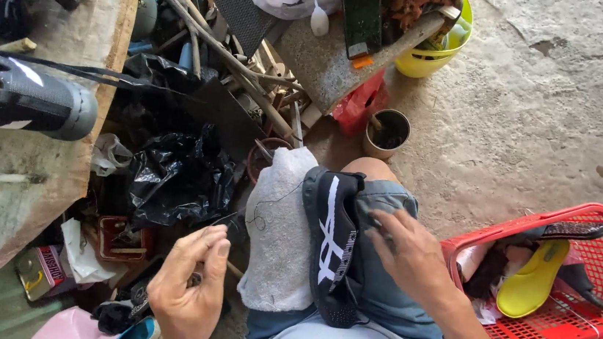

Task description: Hand-stitching the upper of a black sneaker using a stitching awl and thread to repair it.

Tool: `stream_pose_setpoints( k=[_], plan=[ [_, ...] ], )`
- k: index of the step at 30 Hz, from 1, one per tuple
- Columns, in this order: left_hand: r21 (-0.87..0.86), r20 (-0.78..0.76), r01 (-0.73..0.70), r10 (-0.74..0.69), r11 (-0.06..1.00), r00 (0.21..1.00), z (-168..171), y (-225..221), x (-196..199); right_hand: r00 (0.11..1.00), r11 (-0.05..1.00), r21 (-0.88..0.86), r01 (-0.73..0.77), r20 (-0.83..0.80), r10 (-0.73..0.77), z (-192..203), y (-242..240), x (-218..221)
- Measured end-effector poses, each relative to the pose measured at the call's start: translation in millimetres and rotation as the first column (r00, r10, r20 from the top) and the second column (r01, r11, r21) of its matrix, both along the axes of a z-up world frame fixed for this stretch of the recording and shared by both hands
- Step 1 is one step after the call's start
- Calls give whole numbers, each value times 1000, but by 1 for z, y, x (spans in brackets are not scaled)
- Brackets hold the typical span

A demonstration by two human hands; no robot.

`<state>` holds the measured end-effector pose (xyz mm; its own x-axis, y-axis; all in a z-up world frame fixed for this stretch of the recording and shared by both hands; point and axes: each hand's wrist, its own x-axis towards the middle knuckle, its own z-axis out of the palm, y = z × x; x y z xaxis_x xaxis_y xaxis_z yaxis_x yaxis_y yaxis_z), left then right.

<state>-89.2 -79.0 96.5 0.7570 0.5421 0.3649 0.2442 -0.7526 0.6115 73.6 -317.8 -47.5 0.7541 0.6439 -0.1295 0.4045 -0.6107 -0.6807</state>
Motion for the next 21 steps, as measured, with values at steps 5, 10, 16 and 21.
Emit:
stream_pose_setpoints(
  k=[5, 10, 16, 21],
  plan=[
    [-201, 44, 53, -46, 978, 998, -1, -8, 14, 990, 1000, 7, -22, 143, 20, -6, 6, 1],
    [-506, -59, 232, -301, 831, 952, -23, -15, 27, 964, 996, 85, -4, 265, -19, -13, 31, 5],
    [-528, -485, -34, -269, 849, 832, -81, -24, 49, 996, 983, -159, -87, -37, 82, -17, 49, 15],
    [-438, -559, -30, -246, 899, 792, -100, -27, 56, 995, 987, -148, -57, -94, 43, -15, 49, 21]
  ],
)
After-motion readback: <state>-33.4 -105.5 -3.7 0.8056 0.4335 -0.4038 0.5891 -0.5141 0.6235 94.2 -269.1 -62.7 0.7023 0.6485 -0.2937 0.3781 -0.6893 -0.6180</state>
